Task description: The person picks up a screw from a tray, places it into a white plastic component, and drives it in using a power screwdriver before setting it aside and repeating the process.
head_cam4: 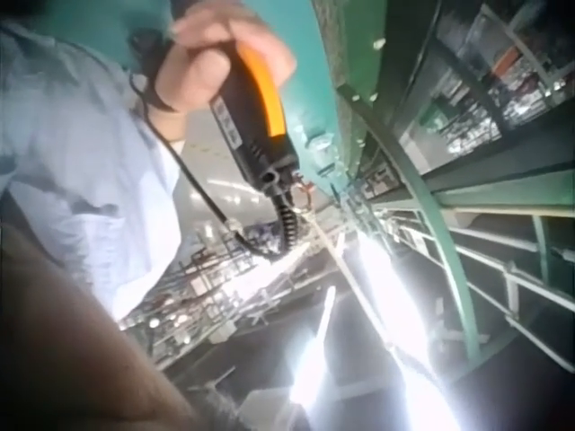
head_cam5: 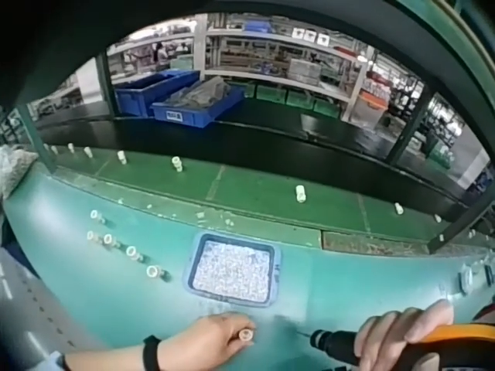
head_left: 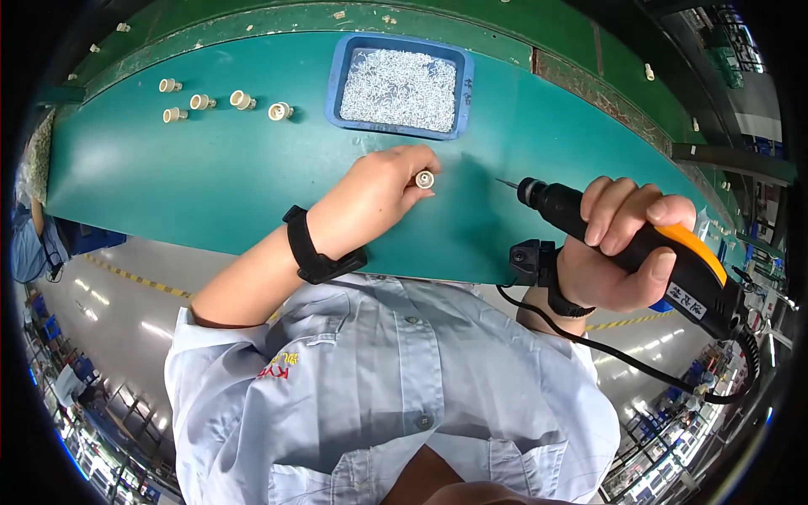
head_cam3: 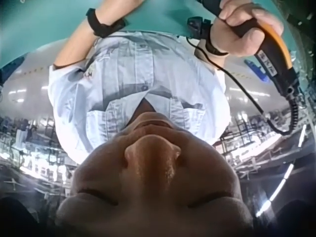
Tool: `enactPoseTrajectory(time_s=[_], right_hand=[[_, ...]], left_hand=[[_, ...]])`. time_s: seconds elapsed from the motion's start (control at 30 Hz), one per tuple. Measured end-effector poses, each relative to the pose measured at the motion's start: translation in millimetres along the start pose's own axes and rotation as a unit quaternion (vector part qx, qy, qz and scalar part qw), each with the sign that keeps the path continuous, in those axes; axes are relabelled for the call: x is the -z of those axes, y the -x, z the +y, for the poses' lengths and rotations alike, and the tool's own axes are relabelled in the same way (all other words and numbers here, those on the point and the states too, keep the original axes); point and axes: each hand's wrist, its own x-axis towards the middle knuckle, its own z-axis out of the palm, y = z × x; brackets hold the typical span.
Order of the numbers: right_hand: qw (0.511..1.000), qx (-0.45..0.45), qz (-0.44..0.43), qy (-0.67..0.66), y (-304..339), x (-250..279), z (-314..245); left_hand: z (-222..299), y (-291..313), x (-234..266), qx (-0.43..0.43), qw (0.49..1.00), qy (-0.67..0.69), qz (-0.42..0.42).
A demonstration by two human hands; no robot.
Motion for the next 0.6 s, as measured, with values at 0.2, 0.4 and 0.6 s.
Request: enactPoseTrajectory(time_s=[0.2, 0.4, 0.6], right_hand=[[1.000, -0.001, 0.002, 0.008, -0.8, -4.6, -1.0], [1.000, 0.003, 0.012, 0.009, 0.2, -3.2, -3.3], [1.000, 0.003, -0.009, 0.019, -5.5, -12.1, -1.0]], left_hand=[[10.6, 5.0, 8.7, -0.022, 0.999, 0.033, 0.034], [7.4, -34.5, 41.8, -0.072, 0.983, -0.073, 0.154], [-13.6, -59.7, 47.5, -0.050, 0.987, -0.129, 0.081]])
